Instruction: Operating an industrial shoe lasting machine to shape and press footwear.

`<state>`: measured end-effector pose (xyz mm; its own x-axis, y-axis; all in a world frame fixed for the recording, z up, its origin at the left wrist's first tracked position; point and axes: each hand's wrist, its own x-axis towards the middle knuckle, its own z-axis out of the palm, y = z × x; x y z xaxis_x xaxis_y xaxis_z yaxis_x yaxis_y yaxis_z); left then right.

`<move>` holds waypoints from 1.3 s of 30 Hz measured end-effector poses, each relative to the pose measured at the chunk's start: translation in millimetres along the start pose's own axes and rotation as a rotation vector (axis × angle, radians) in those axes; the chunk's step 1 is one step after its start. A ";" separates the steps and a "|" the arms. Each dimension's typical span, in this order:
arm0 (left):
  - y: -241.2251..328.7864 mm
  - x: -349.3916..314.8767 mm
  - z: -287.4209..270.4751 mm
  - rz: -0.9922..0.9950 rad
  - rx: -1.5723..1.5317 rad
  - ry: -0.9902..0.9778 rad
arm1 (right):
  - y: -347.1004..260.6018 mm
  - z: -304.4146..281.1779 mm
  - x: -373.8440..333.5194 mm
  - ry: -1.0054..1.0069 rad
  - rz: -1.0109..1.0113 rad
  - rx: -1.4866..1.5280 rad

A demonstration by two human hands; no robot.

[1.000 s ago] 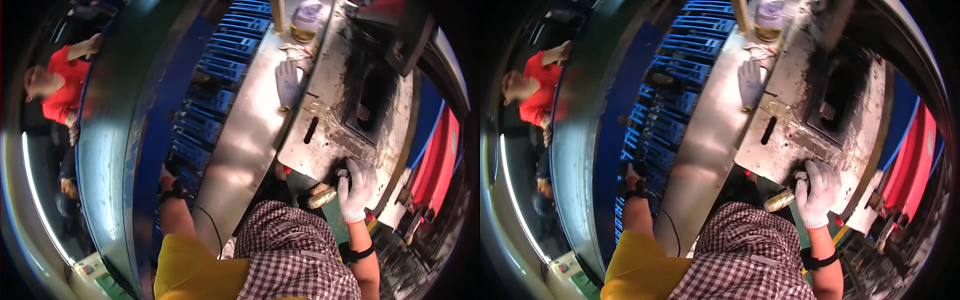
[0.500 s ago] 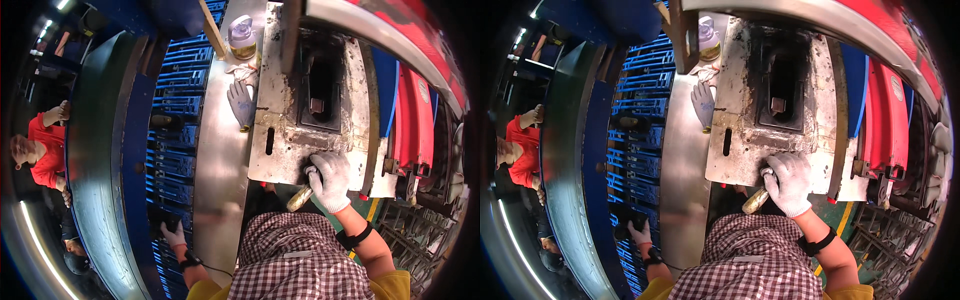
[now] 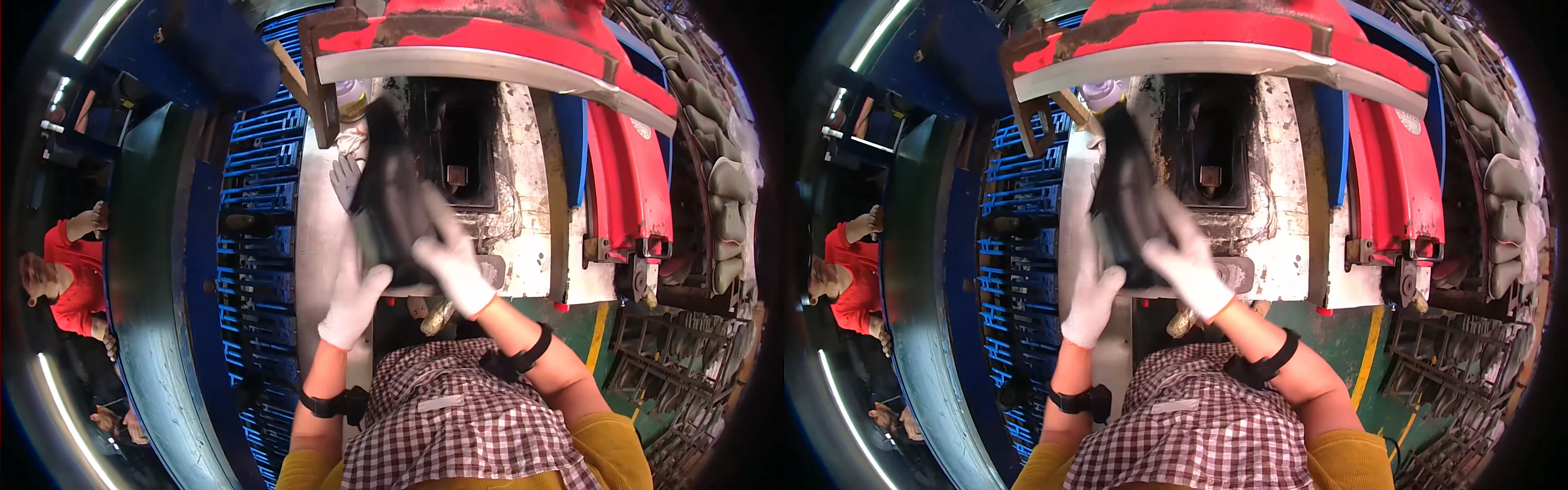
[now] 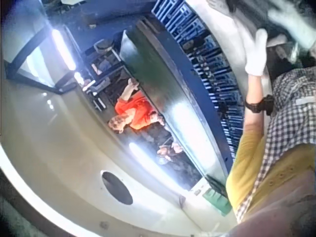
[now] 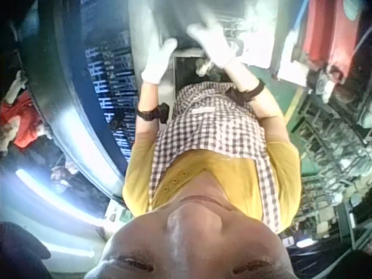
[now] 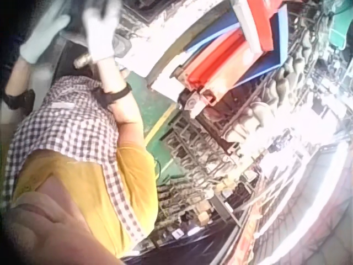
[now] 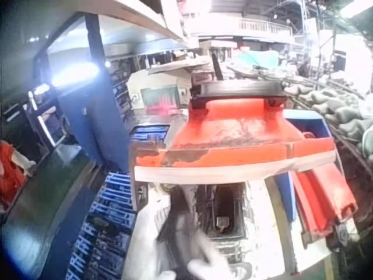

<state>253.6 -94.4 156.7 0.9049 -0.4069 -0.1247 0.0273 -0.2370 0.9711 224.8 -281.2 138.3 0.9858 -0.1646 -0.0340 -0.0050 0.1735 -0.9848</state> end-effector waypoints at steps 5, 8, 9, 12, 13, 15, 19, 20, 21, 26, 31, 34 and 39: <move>97.6 34.1 -17.3 0.648 0.154 0.460 | -15.3 -57.5 82.6 0.405 -0.235 -0.959; 167.0 69.2 -28.3 1.011 0.401 0.476 | 7.4 -76.4 110.4 0.493 -0.222 -1.146; 188.6 82.9 -34.1 1.123 0.434 0.389 | 15.1 -74.1 115.5 0.512 -0.170 -1.236; 237.6 123.7 -18.9 1.159 0.761 0.421 | 38.1 -59.3 108.9 0.529 -0.102 -1.344; 247.0 141.2 -7.7 1.115 0.797 0.354 | 38.7 -59.8 108.5 0.531 -0.060 -1.398; 255.6 166.1 14.4 1.529 0.740 0.330 | 37.3 -55.5 109.9 0.546 -0.128 -1.427; 284.3 196.3 34.8 1.382 0.695 0.062 | 36.8 -77.6 104.4 0.510 -0.123 -1.255; 284.3 191.9 33.8 1.313 0.747 0.038 | 31.5 -81.8 101.1 0.487 -0.192 -1.158; 284.1 186.6 32.6 1.243 0.797 0.015 | 25.4 -91.1 83.2 0.453 -0.192 -1.042; 244.0 150.9 44.9 1.271 0.980 -0.062 | 23.0 -115.9 -82.5 0.346 0.087 -0.561; 167.1 109.2 77.3 0.804 0.940 -0.389 | 60.0 -124.9 -157.8 -0.269 0.616 0.078; 116.3 93.9 89.6 0.608 1.028 -0.493 | 42.6 -99.9 -132.9 -0.397 0.739 0.240; 39.4 85.7 112.1 0.571 1.102 -0.475 | 57.3 -60.6 -105.4 -0.451 0.816 0.807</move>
<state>284.7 -237.4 161.5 0.4332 -0.9006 -0.0345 -0.8643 -0.4260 0.2673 110.4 -312.7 75.2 0.7133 0.5949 -0.3705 -0.6987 0.6448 -0.3100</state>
